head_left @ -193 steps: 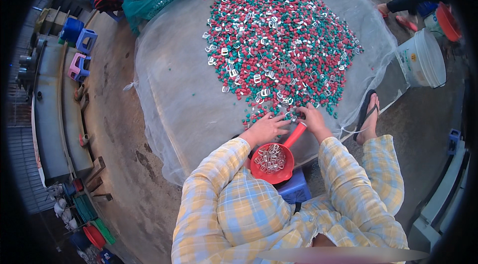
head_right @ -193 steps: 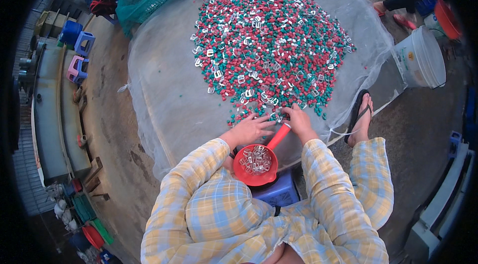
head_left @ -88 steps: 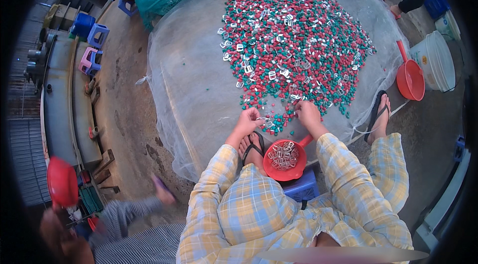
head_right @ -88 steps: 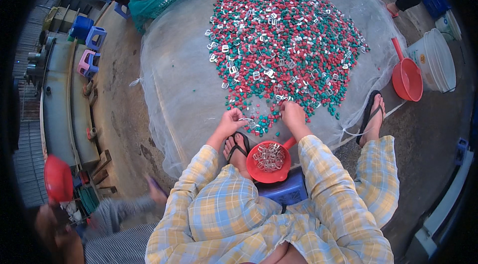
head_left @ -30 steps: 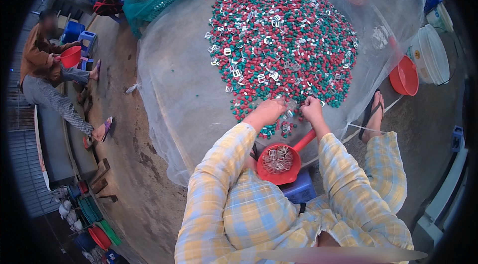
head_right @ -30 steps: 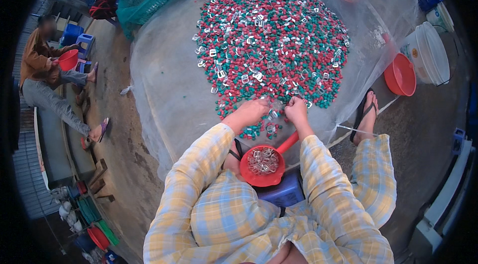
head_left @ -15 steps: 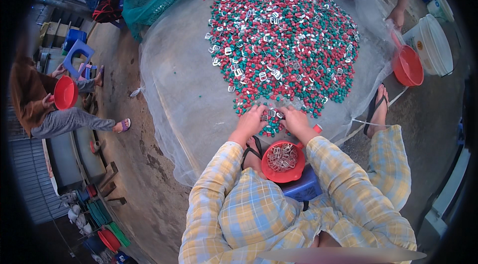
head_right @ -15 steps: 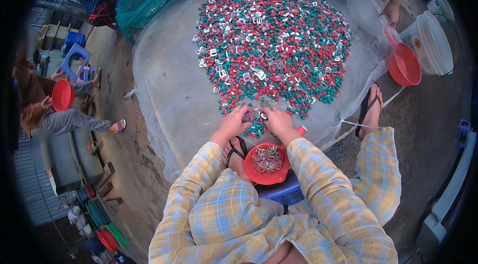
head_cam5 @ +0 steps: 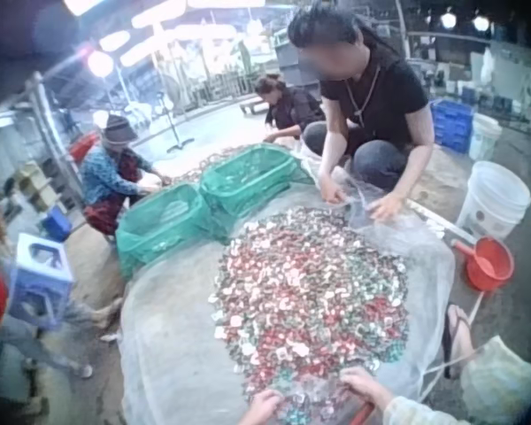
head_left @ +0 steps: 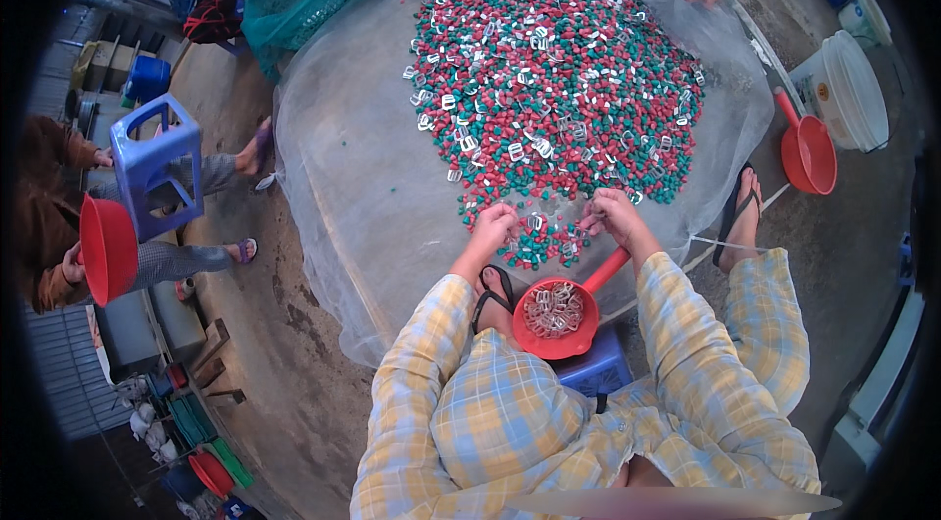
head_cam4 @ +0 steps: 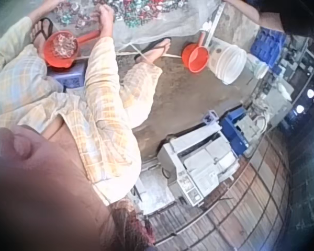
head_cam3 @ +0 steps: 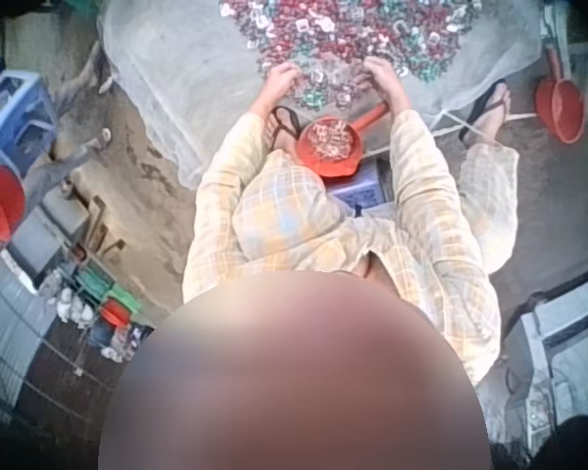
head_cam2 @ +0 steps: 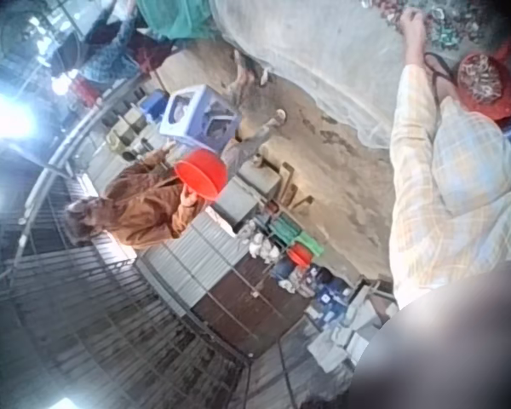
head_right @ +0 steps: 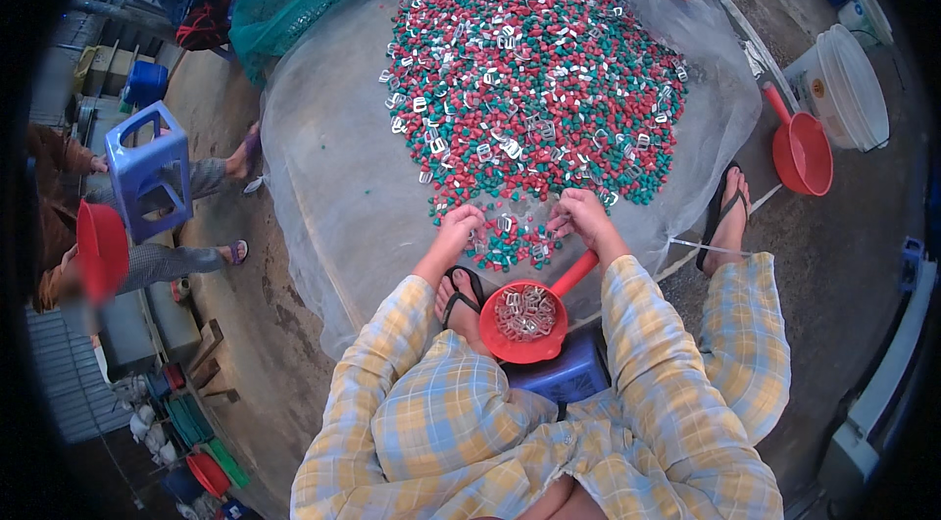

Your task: The person sits on a low stool and sorts small red, green, and white plastic bottle caps from a large pile on a plastic sheet. They pick up caps by hand and place them into a red scoop held between their legs. Other workers are visible nearby performing similar sorting tasks.

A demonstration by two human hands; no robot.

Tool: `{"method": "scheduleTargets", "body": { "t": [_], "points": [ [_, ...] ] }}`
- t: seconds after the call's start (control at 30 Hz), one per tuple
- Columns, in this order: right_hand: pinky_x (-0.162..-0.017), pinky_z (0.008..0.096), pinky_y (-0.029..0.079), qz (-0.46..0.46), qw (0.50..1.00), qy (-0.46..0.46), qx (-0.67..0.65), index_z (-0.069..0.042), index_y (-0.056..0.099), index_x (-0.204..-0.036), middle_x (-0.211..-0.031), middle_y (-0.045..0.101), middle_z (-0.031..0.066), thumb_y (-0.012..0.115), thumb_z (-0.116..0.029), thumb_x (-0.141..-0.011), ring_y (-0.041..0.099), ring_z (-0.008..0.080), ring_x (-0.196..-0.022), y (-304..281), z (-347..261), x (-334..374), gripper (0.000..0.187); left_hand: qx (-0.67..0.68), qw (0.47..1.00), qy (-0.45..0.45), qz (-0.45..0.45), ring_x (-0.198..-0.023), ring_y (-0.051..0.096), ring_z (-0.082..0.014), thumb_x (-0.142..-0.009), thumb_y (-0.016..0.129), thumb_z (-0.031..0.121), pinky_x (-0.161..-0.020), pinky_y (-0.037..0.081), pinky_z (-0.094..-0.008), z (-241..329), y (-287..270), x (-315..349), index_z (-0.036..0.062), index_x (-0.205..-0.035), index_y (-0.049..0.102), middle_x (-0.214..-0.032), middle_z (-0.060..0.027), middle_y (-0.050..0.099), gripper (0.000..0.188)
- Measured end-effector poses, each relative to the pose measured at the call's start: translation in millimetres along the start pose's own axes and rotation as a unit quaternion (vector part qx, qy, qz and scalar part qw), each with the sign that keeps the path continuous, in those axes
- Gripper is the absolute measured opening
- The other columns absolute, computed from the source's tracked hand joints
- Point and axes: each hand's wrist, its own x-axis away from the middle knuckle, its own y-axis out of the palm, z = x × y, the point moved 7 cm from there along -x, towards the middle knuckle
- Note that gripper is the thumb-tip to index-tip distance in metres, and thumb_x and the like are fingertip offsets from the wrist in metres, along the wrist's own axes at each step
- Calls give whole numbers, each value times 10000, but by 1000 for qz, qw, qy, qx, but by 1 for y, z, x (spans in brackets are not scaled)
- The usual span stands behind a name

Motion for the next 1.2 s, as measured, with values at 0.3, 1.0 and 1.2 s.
{"method": "scheduleTargets", "body": {
  "t": [0.3,1.0,1.2],
  "points": [
    [-775,390,481,30,890,-62,451,-99,612,-897,-832,640,120,605,-200,-746,622,272,-927,-9,11,-13,182,-398,895,200,32,-686,599,-150,-707,698,84,-596,468,-297,31,35,12,48,-898,572,-747,-59,602,232],
    [-705,372,491,-76,853,-25,515,-54,604,-819,-788,644,129,690,-157,-623,631,277,-778,24,10,1,237,-167,966,7,-198,-741,623,-144,-735,673,65,-695,500,-289,48,50,69,1,-891,652,-852,-76,657,170],
    [-773,414,489,-127,726,-106,667,-123,635,-937,-890,652,127,598,-52,-710,614,314,-894,61,23,20,241,-278,860,141,-404,-827,633,-184,-746,667,86,-763,491,-323,56,100,113,9,-978,644,-912,-97,670,246]
  ]
}}
